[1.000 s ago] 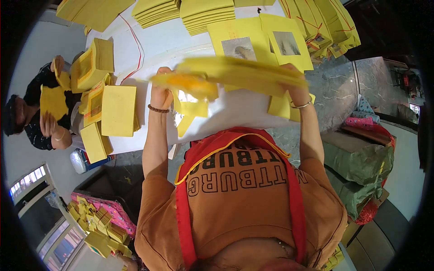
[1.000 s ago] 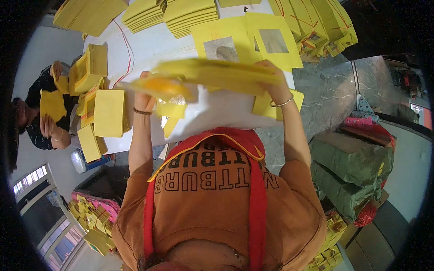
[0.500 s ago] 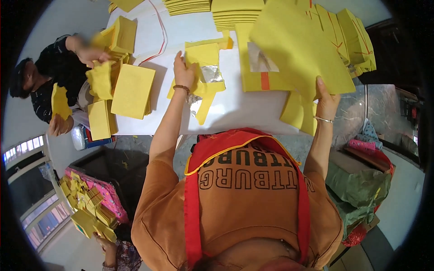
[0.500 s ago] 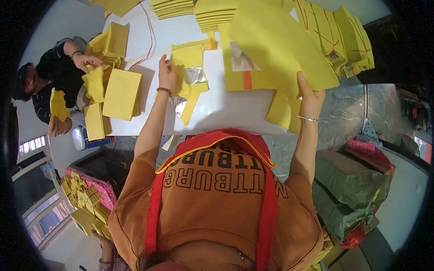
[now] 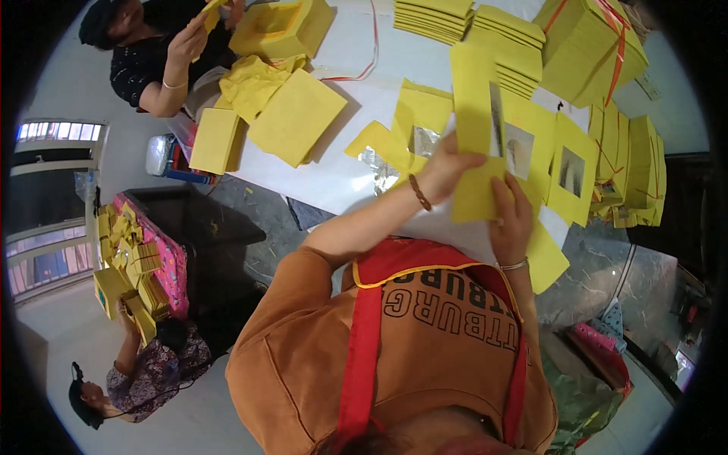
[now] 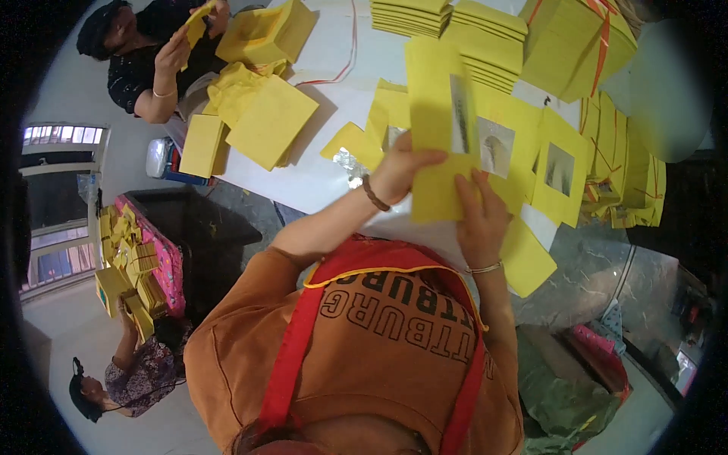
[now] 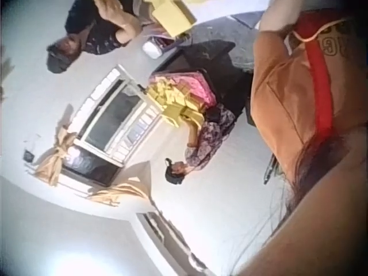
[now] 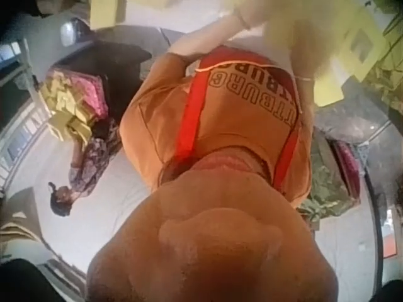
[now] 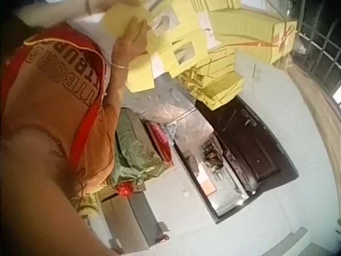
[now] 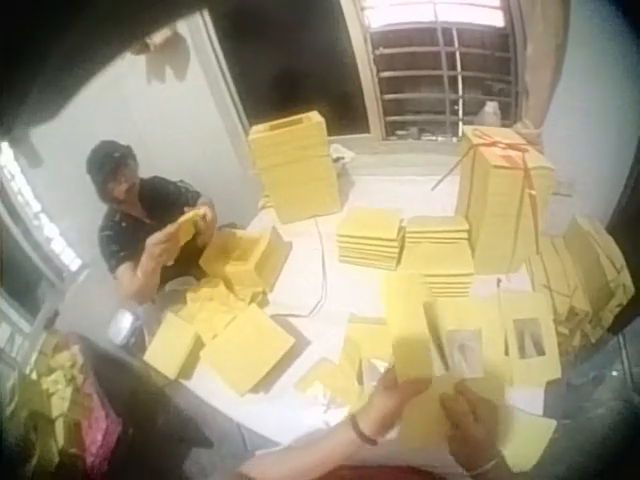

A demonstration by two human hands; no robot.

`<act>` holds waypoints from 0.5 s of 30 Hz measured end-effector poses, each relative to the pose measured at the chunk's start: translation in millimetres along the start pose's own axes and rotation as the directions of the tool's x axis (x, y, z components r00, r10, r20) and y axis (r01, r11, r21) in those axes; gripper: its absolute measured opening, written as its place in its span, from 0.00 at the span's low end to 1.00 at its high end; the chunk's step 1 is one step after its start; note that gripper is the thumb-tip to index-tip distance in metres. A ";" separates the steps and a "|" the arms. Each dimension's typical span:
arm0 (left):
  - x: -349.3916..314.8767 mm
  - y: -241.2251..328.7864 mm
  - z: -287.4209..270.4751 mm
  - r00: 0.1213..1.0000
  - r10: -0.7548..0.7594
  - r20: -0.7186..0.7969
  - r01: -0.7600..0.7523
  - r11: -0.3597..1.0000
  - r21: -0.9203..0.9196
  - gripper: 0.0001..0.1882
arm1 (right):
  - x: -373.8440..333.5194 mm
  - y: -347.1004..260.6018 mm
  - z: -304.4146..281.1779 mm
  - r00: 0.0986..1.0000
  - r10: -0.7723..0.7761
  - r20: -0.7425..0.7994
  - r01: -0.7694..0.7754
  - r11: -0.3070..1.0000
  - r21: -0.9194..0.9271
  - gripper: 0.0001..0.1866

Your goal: Folding and stacking sheets of yellow joss paper with foil centers.

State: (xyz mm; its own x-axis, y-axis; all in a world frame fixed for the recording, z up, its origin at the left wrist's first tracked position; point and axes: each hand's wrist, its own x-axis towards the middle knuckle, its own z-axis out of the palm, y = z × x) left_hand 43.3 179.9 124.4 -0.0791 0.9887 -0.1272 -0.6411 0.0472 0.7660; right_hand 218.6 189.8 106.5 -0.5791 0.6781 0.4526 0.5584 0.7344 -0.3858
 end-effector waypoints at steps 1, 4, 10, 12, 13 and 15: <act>2.8 9.0 -9.5 0.999 -0.033 -0.029 0.039 0.970 0.238 0.18 | 1.1 -4.6 -1.4 1.000 0.014 0.005 -0.013 1.000 -0.018 0.22; 4.0 31.9 -22.7 0.986 0.046 0.159 -0.120 0.862 0.493 0.19 | 3.8 -12.3 -9.7 0.969 0.031 0.247 -0.152 0.858 0.490 0.26; -20.6 21.2 31.1 0.846 0.082 0.527 -0.533 0.169 0.829 0.23 | 15.3 -27.1 4.5 0.844 0.434 0.317 -0.230 -0.242 0.943 0.26; -21.8 5.5 37.5 0.830 0.068 0.554 -0.557 0.175 0.812 0.23 | 15.4 -30.4 0.3 0.821 0.473 0.319 -0.208 -0.274 0.939 0.26; -21.4 -4.9 37.4 0.846 0.079 0.527 -0.530 0.219 0.819 0.22 | 9.8 -26.4 4.2 0.791 0.488 0.369 -0.187 -0.382 0.905 0.26; -19.6 -11.6 37.7 0.861 0.078 0.503 -0.504 0.266 0.822 0.22 | 1.8 -20.3 6.4 0.756 0.505 0.417 -0.151 -0.486 0.861 0.26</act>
State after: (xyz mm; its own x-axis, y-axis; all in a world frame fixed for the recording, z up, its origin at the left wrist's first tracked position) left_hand 81.1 165.3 141.7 0.2662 0.9262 0.2669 0.4965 -0.3691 0.7856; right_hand 202.4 176.3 110.0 -0.4036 0.8954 -0.1881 -0.6952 -0.4338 -0.5731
